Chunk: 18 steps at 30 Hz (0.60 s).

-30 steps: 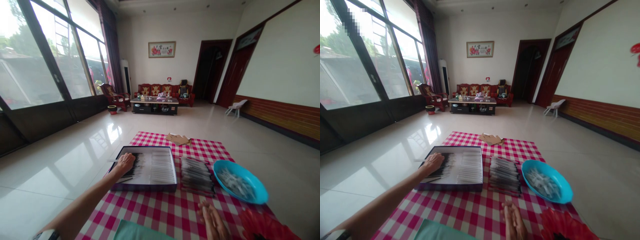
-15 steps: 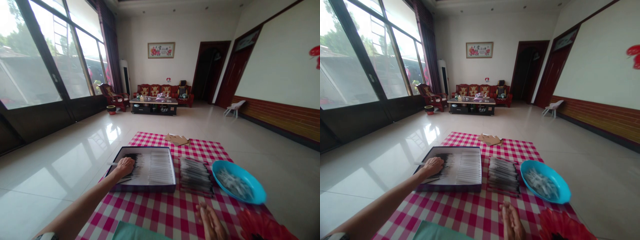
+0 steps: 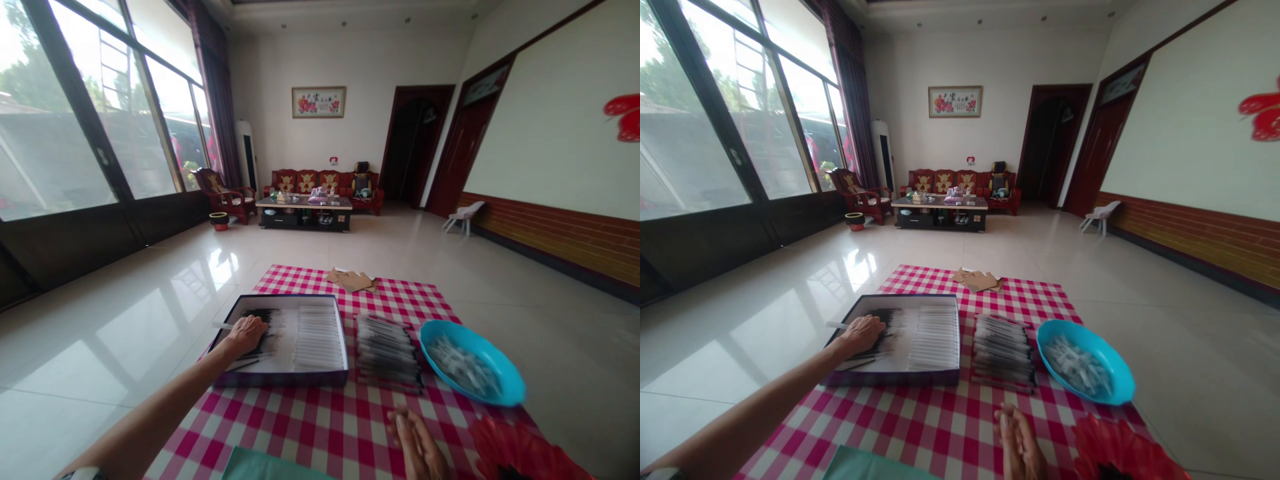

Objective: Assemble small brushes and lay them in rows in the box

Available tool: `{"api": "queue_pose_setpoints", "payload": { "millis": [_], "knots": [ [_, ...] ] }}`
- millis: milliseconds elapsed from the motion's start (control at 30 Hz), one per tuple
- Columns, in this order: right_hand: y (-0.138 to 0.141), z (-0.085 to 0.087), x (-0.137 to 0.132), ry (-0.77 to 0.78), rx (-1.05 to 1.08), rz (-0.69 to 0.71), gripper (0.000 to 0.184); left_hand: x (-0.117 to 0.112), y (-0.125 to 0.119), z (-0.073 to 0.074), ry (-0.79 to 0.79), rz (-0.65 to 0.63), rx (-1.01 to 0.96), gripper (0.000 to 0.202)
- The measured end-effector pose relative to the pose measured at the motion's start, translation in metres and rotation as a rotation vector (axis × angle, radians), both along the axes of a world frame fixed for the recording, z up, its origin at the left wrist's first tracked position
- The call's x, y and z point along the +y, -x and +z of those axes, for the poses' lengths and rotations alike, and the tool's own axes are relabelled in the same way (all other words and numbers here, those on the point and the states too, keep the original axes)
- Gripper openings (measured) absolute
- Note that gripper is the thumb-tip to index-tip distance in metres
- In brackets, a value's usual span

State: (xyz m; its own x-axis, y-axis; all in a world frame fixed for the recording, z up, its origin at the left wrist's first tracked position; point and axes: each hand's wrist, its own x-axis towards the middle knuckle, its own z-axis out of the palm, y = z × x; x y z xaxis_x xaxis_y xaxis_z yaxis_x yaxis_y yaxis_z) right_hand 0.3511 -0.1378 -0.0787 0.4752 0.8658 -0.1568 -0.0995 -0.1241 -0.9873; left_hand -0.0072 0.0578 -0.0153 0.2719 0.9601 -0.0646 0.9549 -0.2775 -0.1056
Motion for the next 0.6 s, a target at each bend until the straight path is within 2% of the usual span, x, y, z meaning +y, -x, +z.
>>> {"api": "queue_pose_setpoints", "payload": {
  "millis": [300, 600],
  "knots": [
    [-0.001, -0.002, -0.002, 0.027, -0.014, 0.036, 0.062, 0.022, -0.029, -0.013, -0.003, -0.067, -0.035, 0.032],
    [-0.001, -0.002, -0.003, -0.012, 0.067, 0.059, 0.057, 0.028, -0.019, -0.021, -0.05, -0.132, 0.002, 0.03]
  ]
}}
